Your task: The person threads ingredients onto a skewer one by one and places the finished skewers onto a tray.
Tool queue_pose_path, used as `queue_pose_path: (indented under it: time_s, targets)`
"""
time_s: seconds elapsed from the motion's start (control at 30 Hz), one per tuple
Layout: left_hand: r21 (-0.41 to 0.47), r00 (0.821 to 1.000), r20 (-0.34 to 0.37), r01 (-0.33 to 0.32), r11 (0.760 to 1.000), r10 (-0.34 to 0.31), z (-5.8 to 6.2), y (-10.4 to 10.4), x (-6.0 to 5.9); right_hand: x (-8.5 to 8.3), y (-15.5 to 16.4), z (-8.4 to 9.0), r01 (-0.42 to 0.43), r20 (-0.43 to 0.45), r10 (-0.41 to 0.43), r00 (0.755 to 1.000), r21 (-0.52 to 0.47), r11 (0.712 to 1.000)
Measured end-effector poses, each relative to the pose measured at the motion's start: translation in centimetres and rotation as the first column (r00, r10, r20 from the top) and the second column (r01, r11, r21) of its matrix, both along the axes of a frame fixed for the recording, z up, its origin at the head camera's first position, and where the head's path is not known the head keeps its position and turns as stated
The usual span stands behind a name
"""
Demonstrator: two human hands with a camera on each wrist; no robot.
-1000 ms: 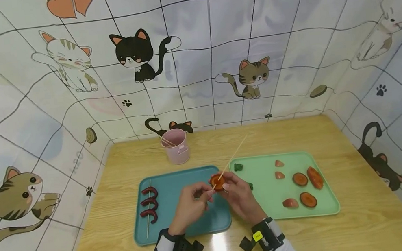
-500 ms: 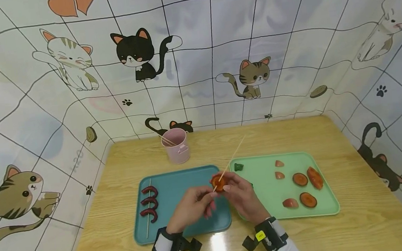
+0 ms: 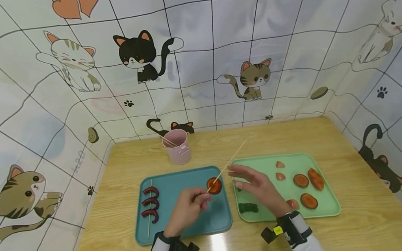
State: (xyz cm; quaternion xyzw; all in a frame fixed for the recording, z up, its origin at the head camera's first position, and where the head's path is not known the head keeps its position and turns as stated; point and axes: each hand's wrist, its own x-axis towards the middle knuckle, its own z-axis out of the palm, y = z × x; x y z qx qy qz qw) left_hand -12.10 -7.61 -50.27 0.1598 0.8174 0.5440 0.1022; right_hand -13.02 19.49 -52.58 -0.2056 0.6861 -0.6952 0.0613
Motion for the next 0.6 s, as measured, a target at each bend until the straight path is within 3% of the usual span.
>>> queue_pose_path:
  time_s: [0.17, 0.3, 0.47, 0.6]
  targets:
    - [-0.008, 0.999, -0.025, -0.027, 1.0, 0.027, -0.3, -0.7, 0.0, -0.2, 3.9, 0.8, 0.134, -0.039, -0.13, 0.991, 0.127, 0.983]
    - [-0.02, 0.999, -0.013, -0.04, 0.999, 0.04, -0.4, -1.2, -0.2, 0.0, 7.3, 0.9, 0.246, -0.034, -0.245, 0.969, 0.223, 0.943]
    - [-0.031, 0.998, -0.015, -0.069, 0.997, 0.069, -0.4, -1.7, -0.2, 0.3, 10.9, 0.9, 0.335, -0.057, -0.347, 0.936, 0.446, 0.83]
    - [-0.038, 0.996, -0.02, -0.086, 0.996, 0.086, -0.6, -1.9, -0.2, 0.5, 13.5, 1.1, 0.327, -0.08, -0.351, 0.933, 0.599, 0.731]
